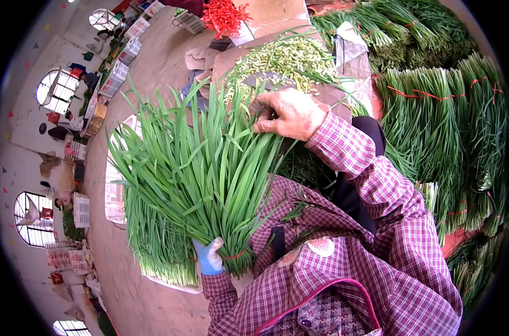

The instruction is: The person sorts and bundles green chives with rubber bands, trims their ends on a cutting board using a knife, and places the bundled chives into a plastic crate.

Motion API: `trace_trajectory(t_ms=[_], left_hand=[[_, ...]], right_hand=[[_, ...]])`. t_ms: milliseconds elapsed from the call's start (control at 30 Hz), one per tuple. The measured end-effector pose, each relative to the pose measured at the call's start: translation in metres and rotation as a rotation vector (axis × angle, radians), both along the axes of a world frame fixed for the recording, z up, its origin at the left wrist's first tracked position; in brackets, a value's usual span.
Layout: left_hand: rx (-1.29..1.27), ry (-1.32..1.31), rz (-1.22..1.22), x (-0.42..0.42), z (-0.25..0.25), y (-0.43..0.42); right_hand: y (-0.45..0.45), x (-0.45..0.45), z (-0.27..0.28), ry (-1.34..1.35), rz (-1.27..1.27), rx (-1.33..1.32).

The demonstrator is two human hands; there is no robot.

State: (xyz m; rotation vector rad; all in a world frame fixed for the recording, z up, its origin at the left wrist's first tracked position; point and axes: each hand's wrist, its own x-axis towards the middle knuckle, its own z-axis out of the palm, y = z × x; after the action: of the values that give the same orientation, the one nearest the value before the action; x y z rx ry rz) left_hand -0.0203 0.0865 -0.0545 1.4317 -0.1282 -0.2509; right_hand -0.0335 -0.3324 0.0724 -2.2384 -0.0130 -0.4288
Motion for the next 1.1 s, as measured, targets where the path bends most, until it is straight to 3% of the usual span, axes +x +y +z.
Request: trace_trajectory(t_ms=[100, 400, 433, 467, 700, 933, 1100], left_hand=[[-0.166, 0.108, -0.008, 0.009, -0.022, 0.021], [-0.186, 0.133, 0.051, 0.004, -0.018, 0.017], [-0.104, 0.038, 0.042, 0.001, -0.010, 0.009], [-0.021, -0.056, 0.032, -0.001, -0.002, 0.004], [0.027, 0.018, -0.006, 0.004, 0.015, 0.008], [-0.079, 0.012, 0.017, 0.024, 0.003, 0.032], [-0.167, 0.090, 0.126, 0.024, 0.000, 0.033]], right_hand=[[0.002, 0.001, -0.002, -0.001, 0.029, 0.028], [0.016, 0.008, -0.025, -0.219, -0.056, 0.088], [0.019, 0.010, -0.027, -0.252, -0.058, 0.125], [0.021, 0.009, -0.028, -0.253, -0.059, 0.125], [0.029, -0.001, -0.028, -0.098, -0.020, 0.223], [0.033, -0.001, -0.027, -0.195, 0.017, 0.228], [0.034, -0.007, -0.016, -0.041, -0.012, 0.213]])
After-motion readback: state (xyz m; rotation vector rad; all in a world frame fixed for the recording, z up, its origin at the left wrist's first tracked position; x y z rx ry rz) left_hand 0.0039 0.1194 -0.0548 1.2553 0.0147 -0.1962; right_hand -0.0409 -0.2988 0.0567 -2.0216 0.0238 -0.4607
